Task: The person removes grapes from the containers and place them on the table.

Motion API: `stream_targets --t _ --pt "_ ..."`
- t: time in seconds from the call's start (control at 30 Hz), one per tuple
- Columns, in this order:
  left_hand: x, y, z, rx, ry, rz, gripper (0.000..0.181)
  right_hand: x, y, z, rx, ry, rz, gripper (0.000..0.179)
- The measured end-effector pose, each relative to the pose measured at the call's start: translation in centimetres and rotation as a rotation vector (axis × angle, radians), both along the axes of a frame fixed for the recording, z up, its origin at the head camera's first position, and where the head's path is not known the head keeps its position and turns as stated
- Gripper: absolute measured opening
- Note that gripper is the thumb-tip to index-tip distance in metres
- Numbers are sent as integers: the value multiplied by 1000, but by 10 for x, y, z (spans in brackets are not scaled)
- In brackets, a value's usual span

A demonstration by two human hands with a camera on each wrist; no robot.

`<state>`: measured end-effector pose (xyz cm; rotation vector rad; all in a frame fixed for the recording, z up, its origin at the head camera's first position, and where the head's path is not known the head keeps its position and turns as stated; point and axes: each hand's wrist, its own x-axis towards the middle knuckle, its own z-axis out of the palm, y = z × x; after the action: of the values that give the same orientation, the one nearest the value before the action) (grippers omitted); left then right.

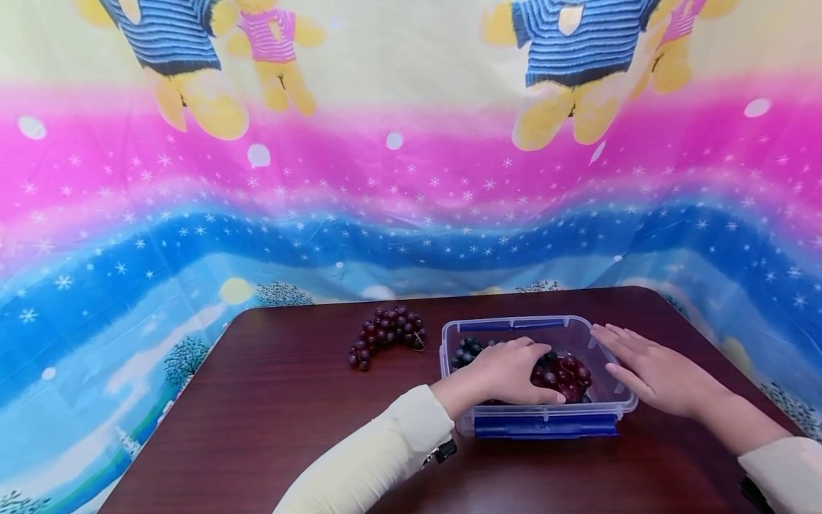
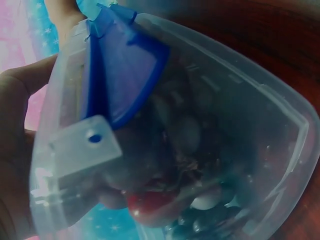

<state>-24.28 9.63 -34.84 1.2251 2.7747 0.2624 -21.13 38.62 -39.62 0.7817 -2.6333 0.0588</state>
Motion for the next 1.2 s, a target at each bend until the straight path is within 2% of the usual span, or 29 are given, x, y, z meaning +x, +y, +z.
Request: stream_targets --t 0.13,0.4,0.9,1.2 --pt "-3 0 -4 9 -43 -17 78 1 0 -1 -4 1 4 59" --pt "-12 -3 -7 64 -110 -87 77 1 1 -3 -10 4 -4 58" --pt "-23 -2 -9 51 -227 -109 63 1 0 -3 -8 -5 -13 60" --pt "-23 5 -10 -16 -215 -139 60 0 0 -1 1 -12 -6 61"
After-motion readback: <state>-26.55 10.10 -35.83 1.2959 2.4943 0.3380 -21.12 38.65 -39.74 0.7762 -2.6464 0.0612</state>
